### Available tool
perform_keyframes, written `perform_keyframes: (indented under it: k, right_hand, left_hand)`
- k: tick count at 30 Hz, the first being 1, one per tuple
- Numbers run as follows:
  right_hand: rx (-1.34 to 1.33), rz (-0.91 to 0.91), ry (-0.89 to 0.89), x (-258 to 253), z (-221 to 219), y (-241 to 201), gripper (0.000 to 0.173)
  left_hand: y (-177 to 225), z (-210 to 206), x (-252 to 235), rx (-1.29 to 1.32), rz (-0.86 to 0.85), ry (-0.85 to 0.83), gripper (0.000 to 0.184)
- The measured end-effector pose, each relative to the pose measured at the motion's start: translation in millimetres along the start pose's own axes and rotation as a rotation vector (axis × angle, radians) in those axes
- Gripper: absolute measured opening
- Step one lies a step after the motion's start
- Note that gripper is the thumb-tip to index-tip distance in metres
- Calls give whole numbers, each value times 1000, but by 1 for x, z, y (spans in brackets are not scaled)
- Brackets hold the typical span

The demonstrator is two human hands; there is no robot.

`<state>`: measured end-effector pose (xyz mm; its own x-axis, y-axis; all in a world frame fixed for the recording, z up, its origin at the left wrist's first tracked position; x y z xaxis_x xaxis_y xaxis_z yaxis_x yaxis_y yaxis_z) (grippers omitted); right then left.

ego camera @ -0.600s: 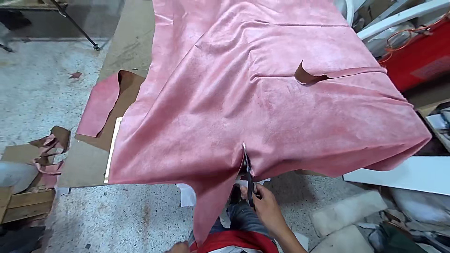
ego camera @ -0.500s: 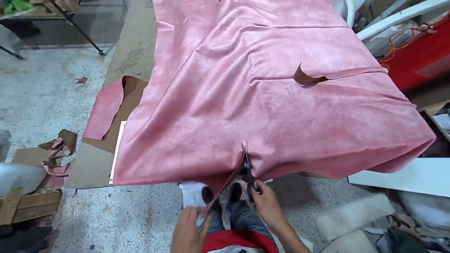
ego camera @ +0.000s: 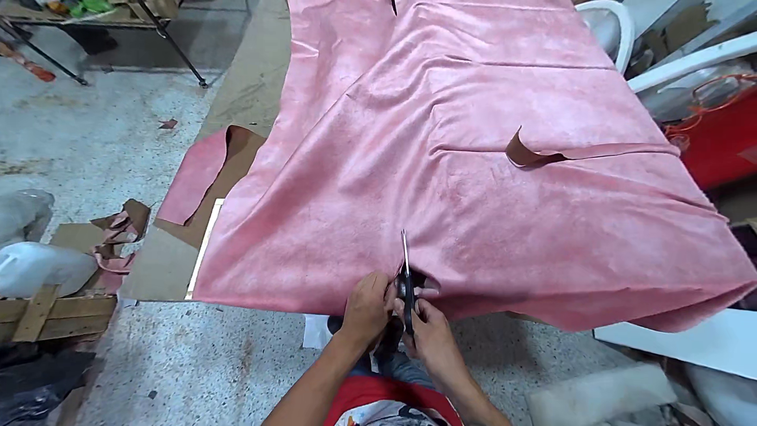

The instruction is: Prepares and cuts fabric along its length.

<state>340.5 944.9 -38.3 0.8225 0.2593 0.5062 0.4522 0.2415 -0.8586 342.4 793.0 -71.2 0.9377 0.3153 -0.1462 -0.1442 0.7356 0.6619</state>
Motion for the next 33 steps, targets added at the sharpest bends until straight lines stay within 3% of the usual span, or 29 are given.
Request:
perform_keyframes:
  k: [5,8,14,20,33]
  right_hand:
    - [29,-10,24,-28,-8,-21,50]
    - [6,-5,51,-40,-7,-30,45]
    - [125,31,31,-69,-4,-52,46]
    - [208,107,126,-90,-13,-69,40]
    - [238,71,126,-141,-8,-130,41]
  left_hand:
    - [-16,3,-17,119,-39,-159,14]
    - [-26,2,-24,204,-5,-252,15]
    - [-37,-1,-28,264,23,-287,18]
    - [-38,4,-37,265,87,-372,15]
    - [-35,5,-39,353,160,-444,14]
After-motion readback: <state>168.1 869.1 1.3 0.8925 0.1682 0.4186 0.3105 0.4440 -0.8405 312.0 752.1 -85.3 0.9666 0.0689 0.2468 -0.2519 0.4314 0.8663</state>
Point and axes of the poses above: each hand's wrist, its own x-axis away from the middle knuckle, its own z-axis out of the back of the hand, y = z × x, the point moved 3 cm from there along -x, towards the middle knuckle, and after that the axes turned 11 degrees about z, right-handed, at the moved point
